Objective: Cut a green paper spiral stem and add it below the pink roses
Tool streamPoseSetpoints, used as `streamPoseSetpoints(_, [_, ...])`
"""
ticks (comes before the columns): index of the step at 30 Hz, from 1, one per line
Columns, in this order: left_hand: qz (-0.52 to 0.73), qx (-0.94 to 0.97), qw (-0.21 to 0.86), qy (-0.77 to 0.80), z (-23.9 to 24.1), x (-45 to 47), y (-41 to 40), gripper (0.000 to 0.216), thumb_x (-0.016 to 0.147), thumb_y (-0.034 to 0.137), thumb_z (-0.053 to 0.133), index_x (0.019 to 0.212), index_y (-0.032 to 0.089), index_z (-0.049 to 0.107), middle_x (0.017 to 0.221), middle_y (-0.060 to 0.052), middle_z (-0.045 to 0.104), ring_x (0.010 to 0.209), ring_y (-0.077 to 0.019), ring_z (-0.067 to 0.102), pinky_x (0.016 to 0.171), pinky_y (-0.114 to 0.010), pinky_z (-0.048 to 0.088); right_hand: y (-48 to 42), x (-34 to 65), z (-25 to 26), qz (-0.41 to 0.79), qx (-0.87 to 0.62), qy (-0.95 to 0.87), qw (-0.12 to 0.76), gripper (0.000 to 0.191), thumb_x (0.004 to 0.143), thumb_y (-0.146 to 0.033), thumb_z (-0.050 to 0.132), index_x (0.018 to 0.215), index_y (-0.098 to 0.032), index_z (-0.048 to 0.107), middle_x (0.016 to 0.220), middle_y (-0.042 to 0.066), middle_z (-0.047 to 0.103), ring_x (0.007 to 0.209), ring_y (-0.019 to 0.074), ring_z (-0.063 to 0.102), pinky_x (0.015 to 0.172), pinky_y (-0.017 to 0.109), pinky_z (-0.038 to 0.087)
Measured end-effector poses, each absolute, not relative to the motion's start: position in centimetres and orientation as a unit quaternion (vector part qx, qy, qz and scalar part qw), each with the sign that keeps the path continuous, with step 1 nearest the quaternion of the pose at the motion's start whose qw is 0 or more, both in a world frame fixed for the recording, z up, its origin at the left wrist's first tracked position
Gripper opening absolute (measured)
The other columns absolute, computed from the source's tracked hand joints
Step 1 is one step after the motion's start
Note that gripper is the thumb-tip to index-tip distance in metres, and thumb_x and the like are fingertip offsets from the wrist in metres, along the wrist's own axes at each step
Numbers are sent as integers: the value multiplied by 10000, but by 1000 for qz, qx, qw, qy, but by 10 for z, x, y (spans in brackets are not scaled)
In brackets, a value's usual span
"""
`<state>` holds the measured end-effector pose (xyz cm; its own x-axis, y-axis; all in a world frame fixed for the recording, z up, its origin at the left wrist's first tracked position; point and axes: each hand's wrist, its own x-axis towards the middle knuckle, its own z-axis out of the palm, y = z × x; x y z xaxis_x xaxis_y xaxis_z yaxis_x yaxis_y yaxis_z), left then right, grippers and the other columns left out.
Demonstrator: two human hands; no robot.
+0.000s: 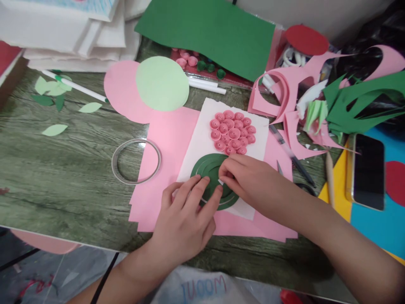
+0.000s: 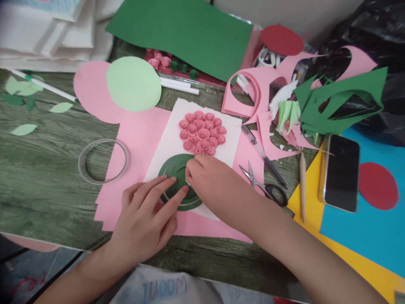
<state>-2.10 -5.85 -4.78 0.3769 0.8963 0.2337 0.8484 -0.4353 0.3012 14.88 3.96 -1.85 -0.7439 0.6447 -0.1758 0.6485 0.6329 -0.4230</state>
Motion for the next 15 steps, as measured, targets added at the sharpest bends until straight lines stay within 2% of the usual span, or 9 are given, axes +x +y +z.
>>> streamPoseSetpoints(15, [172,822,57,541,-46,-16,-57,394,832,272,509,1214,198,576,1168,-129,612,1102,-279,526,881,-470,330,36,149,-20,-197,361,912,10,195,885,-143,421,790,-201,582,772,45,580,753,192,539,638,308,416])
